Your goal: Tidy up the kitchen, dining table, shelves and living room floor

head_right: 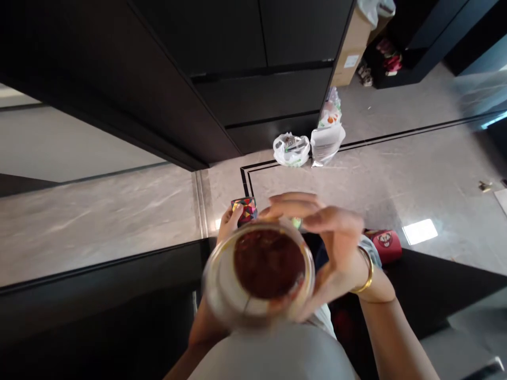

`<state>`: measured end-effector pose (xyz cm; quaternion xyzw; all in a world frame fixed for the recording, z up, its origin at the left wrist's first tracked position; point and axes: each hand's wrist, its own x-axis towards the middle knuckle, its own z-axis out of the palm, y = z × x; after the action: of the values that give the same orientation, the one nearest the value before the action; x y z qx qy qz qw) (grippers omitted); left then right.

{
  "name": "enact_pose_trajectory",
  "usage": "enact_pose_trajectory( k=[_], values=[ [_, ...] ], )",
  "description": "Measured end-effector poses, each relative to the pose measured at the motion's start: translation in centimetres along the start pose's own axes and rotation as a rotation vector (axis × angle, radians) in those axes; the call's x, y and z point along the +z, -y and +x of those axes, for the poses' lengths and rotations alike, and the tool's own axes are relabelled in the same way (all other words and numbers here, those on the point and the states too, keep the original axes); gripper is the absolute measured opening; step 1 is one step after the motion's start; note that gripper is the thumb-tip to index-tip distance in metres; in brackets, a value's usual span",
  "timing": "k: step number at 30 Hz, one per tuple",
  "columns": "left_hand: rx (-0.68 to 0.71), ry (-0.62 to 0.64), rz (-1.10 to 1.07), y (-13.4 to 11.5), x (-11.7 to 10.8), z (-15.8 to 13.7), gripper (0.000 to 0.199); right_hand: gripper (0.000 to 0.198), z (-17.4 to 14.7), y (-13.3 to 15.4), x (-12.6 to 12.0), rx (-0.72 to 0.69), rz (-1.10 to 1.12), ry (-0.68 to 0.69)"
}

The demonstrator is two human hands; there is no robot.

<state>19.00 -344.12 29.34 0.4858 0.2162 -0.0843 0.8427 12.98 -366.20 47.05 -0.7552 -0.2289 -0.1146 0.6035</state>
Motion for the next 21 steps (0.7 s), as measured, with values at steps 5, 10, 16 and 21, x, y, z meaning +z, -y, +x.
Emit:
enact_pose_trajectory(
  k=[5, 10, 16, 21],
  values=[
    [-0.003, -0.04, -0.019, -1.6, 4.8, 11.2, 0.052, 0.093, 11.0, -15.5, -2.8, 0.139, -0.153, -0.047],
    [-0.046, -0.118, -0.04, -1.1, 7.6, 24.5, 0.055, 0.088, 21.7, -36.8, -5.4, 0.303, -0.324, -0.15],
    [-0.085, -0.145, -0.063, 1.4, 9.8, 46.5, 0.043, 0.083, 34.2, -61.3, -5.9, 0.467, -0.449, -0.273],
    [-0.041, -0.173, 0.0, 6.9, 13.5, 68.1, 0.039, 0.085, 41.8, -78.8, -5.9, 0.621, -0.712, -0.153]
  ],
)
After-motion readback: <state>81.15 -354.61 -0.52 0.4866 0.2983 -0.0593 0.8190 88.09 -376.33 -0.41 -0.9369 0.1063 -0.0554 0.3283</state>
